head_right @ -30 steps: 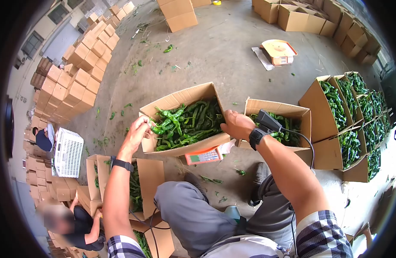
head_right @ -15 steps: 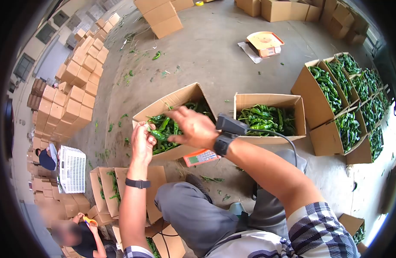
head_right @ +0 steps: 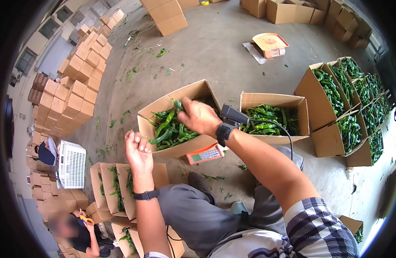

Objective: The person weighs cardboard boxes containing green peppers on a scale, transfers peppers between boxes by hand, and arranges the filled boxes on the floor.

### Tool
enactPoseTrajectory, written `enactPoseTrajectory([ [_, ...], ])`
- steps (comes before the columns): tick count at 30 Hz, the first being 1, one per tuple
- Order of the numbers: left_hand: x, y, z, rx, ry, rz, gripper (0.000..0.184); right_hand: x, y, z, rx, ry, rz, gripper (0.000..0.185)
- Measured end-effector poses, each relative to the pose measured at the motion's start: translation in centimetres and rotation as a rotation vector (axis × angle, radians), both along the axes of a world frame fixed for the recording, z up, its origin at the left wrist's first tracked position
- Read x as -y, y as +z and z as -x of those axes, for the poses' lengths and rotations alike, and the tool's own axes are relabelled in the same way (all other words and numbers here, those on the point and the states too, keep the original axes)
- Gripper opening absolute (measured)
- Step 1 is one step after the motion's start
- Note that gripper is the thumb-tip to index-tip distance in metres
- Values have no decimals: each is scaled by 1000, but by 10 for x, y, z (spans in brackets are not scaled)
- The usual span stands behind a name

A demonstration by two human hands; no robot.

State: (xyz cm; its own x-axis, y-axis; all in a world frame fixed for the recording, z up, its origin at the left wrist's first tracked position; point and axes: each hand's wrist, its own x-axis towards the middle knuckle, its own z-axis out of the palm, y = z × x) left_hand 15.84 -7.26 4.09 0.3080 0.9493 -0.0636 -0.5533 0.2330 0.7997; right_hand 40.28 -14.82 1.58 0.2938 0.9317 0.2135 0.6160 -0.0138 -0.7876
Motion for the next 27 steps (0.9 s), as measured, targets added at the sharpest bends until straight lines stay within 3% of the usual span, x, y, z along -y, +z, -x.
enactPoseTrajectory([
  [2,3,1,14,60,-32,35,5,-7,10,-7,-83,-121,-21,35],
  [3,5,1,23,114,-66,65,5,-7,17,-8,9,-120,70,45],
  [5,3,-8,31,143,-74,102,5,-6,-1,0,462,-115,-182,66],
  [6,-1,-15,35,181,-135,119,5,-8,-5,7,442,-45,-111,84],
  [7,-2,-11,32,218,-202,137,6,-5,8,17,322,84,8,81],
  [10,2,-4,24,355,-285,215,8,-14,-9,51,30,416,-157,75],
  [12,3,-3,21,493,-403,244,9,-15,-13,71,-17,504,-194,65],
  [13,3,-3,21,494,-403,244,9,-16,-13,77,-39,496,-257,50],
  [15,4,-5,25,501,-399,311,10,-15,-9,76,-12,431,-154,31],
  [16,4,-3,27,492,-386,300,9,-18,-10,73,-10,440,-150,31],
  [18,4,1,39,511,-380,262,8,-26,-14,58,420,321,-350,27],
  [19,5,2,48,522,-380,223,8,-29,-11,46,407,229,-334,28],
  [23,24,-22,94,-77,-149,218,8,-30,21,13,152,-101,-192,36],
  [25,40,-71,129,-426,-169,247,18,-30,24,-1,20,62,-86,42],
  [27,57,-142,175,-628,-269,244,28,-32,-9,-14,225,112,-233,48],
])
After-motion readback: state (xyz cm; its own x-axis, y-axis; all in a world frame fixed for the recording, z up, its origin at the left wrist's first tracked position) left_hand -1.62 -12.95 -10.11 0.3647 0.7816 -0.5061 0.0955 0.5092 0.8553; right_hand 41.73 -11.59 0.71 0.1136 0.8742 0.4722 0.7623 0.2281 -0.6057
